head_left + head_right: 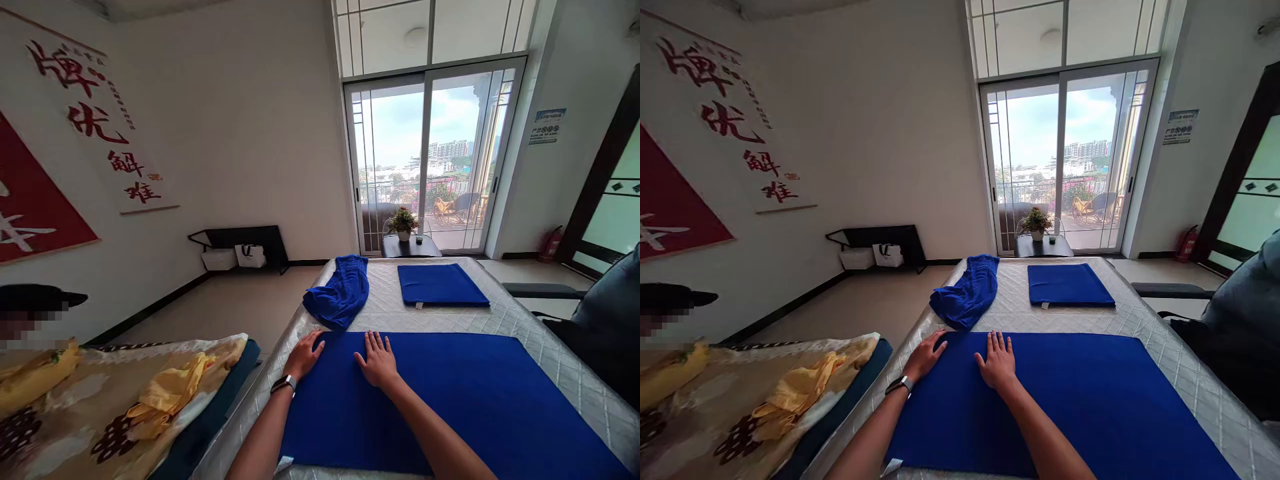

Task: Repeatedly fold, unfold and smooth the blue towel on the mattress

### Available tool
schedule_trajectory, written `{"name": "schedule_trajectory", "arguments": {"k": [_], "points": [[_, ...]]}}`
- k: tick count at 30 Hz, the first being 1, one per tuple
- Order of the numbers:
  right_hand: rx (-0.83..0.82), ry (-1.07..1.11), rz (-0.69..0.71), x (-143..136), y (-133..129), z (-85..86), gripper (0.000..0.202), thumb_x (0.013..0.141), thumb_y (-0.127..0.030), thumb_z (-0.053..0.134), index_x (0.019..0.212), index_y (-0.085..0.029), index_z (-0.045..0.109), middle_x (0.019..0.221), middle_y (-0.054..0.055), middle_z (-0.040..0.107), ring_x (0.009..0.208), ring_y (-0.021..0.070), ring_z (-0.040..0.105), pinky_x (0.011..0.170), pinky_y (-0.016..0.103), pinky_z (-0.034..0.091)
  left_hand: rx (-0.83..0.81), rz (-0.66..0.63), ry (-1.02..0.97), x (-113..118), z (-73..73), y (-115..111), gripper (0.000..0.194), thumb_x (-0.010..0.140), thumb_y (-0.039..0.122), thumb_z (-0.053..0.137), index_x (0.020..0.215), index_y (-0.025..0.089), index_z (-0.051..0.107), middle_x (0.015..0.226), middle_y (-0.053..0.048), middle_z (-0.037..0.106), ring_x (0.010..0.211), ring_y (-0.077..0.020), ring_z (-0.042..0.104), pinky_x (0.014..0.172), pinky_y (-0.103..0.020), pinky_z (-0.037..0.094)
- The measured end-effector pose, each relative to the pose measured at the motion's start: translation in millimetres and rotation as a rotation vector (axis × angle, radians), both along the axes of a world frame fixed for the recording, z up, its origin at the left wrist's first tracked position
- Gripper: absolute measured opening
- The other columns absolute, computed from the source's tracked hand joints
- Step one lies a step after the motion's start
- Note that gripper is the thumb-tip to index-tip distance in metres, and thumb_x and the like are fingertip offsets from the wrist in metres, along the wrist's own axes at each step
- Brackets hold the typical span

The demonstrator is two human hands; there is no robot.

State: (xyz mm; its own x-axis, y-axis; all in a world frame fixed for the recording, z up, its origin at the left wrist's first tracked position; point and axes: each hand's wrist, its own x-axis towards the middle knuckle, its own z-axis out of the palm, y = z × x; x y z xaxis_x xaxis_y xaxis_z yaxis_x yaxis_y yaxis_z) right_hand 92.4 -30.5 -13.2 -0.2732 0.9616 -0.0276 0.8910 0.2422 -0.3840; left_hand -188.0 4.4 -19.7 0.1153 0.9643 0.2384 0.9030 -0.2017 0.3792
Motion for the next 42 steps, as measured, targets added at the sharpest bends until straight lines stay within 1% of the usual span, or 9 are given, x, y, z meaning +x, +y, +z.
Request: {"name": "schedule_trajectory", "arguments": {"k": [3, 8, 15, 22, 28, 32, 35, 42], "points": [[-0.001, -0.017, -0.039, 14, 3, -1.7, 0.082, 0.102, -0.063, 0.011, 0.166, -0.012, 0.017, 0.172, 0.007, 0.011, 0.16, 0.0226, 0.004, 0.128, 0.047, -0.005, -0.004, 0.003, 0.0, 0, 1.3, 0, 0.049, 0.099, 0.046, 0.046, 0.141, 0.023, 0.06, 0.152, -0.006, 0.059, 0.142, -0.0256, 0.052, 0.123, -0.044, 0.037], [-0.007, -0.05, -0.088, 38, 5, -2.4, 0.083, 0.102, -0.063, 0.011, 0.165, -0.01, 0.015, 0.172, 0.007, 0.012, 0.16, 0.0222, 0.004, 0.128, 0.047, -0.002, -0.017, 0.014, 0.007, -1, 1.3, 2, 0.05, 0.099, 0.049, 0.046, 0.14, 0.025, 0.06, 0.152, -0.006, 0.059, 0.144, -0.0256, 0.05, 0.123, -0.044, 0.037], [-0.02, -0.073, -0.143, 73, 4, -4.5, 0.083, 0.101, -0.063, 0.009, 0.166, -0.01, 0.013, 0.173, 0.007, 0.01, 0.16, 0.0216, 0.003, 0.128, 0.046, -0.003, -0.021, 0.009, 0.02, -2, -2.6, 6, 0.054, 0.099, 0.051, 0.043, 0.142, 0.021, 0.058, 0.154, -0.008, 0.056, 0.145, -0.0257, 0.049, 0.124, -0.045, 0.034], [-0.025, -0.108, -0.19, 111, 0, -3.7, 0.083, 0.101, -0.063, 0.009, 0.165, -0.009, 0.013, 0.173, 0.006, 0.01, 0.16, 0.021, 0.002, 0.128, 0.046, -0.002, 0.011, -0.009, 0.03, -6, -9.4, 12, 0.052, 0.098, 0.05, 0.043, 0.139, 0.022, 0.061, 0.151, -0.008, 0.059, 0.143, -0.0275, 0.051, 0.123, -0.047, 0.036], [-0.038, -0.144, -0.24, 152, -1, -6.4, 0.084, 0.101, -0.064, 0.01, 0.166, -0.01, 0.011, 0.173, 0.005, 0.008, 0.16, 0.0211, 0.003, 0.128, 0.044, -0.002, 0.013, -0.003, 0.032, -6, -9.8, 12, 0.054, 0.098, 0.052, 0.042, 0.139, 0.022, 0.061, 0.151, -0.008, 0.059, 0.142, -0.0273, 0.053, 0.122, -0.046, 0.039], [-0.041, -0.189, -0.272, 183, -1, -11.1, 0.083, 0.101, -0.064, 0.008, 0.166, -0.012, 0.01, 0.173, 0.002, 0.008, 0.16, 0.0196, 0.002, 0.129, 0.044, 0.0, 0.008, -0.006, 0.021, -6, -9.1, 12, 0.055, 0.099, 0.053, 0.042, 0.14, 0.021, 0.06, 0.153, -0.008, 0.057, 0.143, -0.0271, 0.052, 0.122, -0.046, 0.038], [-0.039, -0.217, -0.303, 207, 0, -15.5, 0.083, 0.101, -0.065, 0.008, 0.166, -0.012, 0.011, 0.173, 0.003, 0.009, 0.16, 0.02, 0.003, 0.129, 0.045, 0.0, 0.014, -0.007, 0.018, -6, -10.0, 12, 0.055, 0.099, 0.052, 0.042, 0.14, 0.02, 0.06, 0.152, -0.009, 0.058, 0.143, -0.0272, 0.052, 0.123, -0.047, 0.038], [-0.035, -0.251, -0.364, 259, 0, -23.5, 0.084, 0.1, -0.067, 0.009, 0.166, -0.014, 0.011, 0.173, 0.001, 0.01, 0.16, 0.0199, 0.005, 0.129, 0.044, 0.001, 0.033, -0.022, 0.011, -8, -12.3, 14, 0.053, 0.099, 0.052, 0.042, 0.138, 0.023, 0.061, 0.151, -0.007, 0.06, 0.141, -0.0272, 0.054, 0.122, -0.046, 0.039]]}}
